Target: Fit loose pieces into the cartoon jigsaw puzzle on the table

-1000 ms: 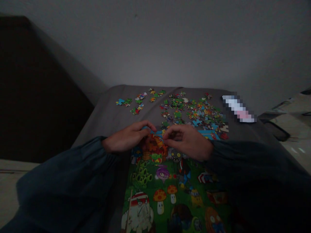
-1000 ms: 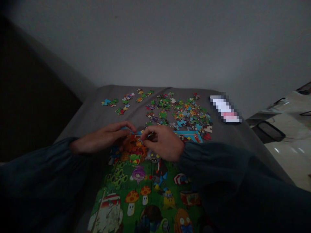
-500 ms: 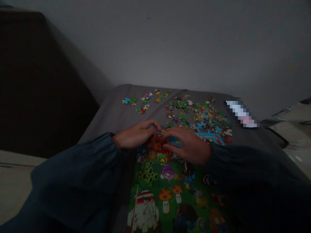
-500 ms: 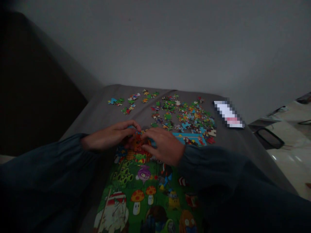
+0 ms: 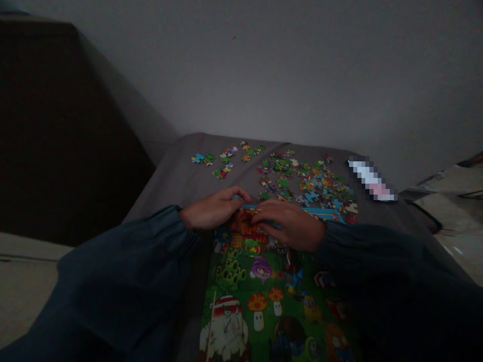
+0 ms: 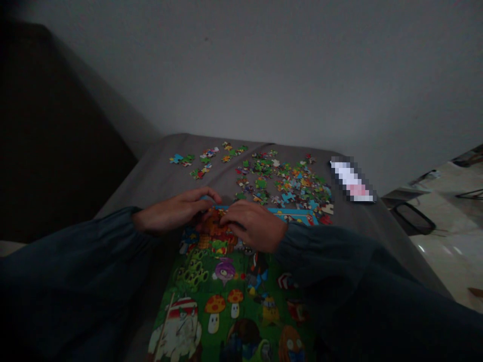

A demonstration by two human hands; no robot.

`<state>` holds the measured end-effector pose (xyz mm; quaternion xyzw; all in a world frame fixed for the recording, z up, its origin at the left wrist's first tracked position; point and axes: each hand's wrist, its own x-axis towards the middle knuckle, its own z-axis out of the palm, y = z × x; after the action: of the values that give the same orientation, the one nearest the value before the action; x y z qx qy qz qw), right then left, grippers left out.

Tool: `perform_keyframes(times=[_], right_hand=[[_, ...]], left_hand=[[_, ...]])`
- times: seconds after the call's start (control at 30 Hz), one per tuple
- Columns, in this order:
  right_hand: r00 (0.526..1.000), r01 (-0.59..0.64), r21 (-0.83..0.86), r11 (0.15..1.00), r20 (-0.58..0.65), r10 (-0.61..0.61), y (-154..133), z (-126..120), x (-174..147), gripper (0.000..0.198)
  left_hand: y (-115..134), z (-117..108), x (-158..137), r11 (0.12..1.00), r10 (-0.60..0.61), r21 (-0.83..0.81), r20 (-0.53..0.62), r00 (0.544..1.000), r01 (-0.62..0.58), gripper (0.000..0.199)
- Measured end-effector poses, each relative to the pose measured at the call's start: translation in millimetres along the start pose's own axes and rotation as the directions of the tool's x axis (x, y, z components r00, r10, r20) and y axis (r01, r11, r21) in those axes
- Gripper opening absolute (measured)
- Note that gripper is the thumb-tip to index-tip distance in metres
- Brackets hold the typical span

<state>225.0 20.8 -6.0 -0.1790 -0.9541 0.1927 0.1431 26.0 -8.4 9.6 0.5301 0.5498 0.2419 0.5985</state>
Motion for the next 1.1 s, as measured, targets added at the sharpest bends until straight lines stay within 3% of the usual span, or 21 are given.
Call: perform_keyframes(times=[0.53,0.87,1.1], right_hand=[[0.993,0.109,-0.102,0.989,0.045,-0.105,4.3,-0.7,-4.0,0.016],[0.992,-0.003,-0.110,0.994,-0.127,-0.012,5.8,-7.0,-4.8,0.007],[0.996,0.076,-0.133,0.988,-0.041,-0.082,10.1,0.7,0.3,0.016]], left_hand=[[4.5,1.1,-2.3,0.999,-0.035,-0.010,-0.012,0.999,0.035,0.016],[-1.3,-1.0,1.0,1.000,0.006,0.006,0.006,1.000,-0.006,0.015],[-3.2,-0.8,2.1,1.000,0.020,-0.003,0.008,1.000,-0.020,0.016]])
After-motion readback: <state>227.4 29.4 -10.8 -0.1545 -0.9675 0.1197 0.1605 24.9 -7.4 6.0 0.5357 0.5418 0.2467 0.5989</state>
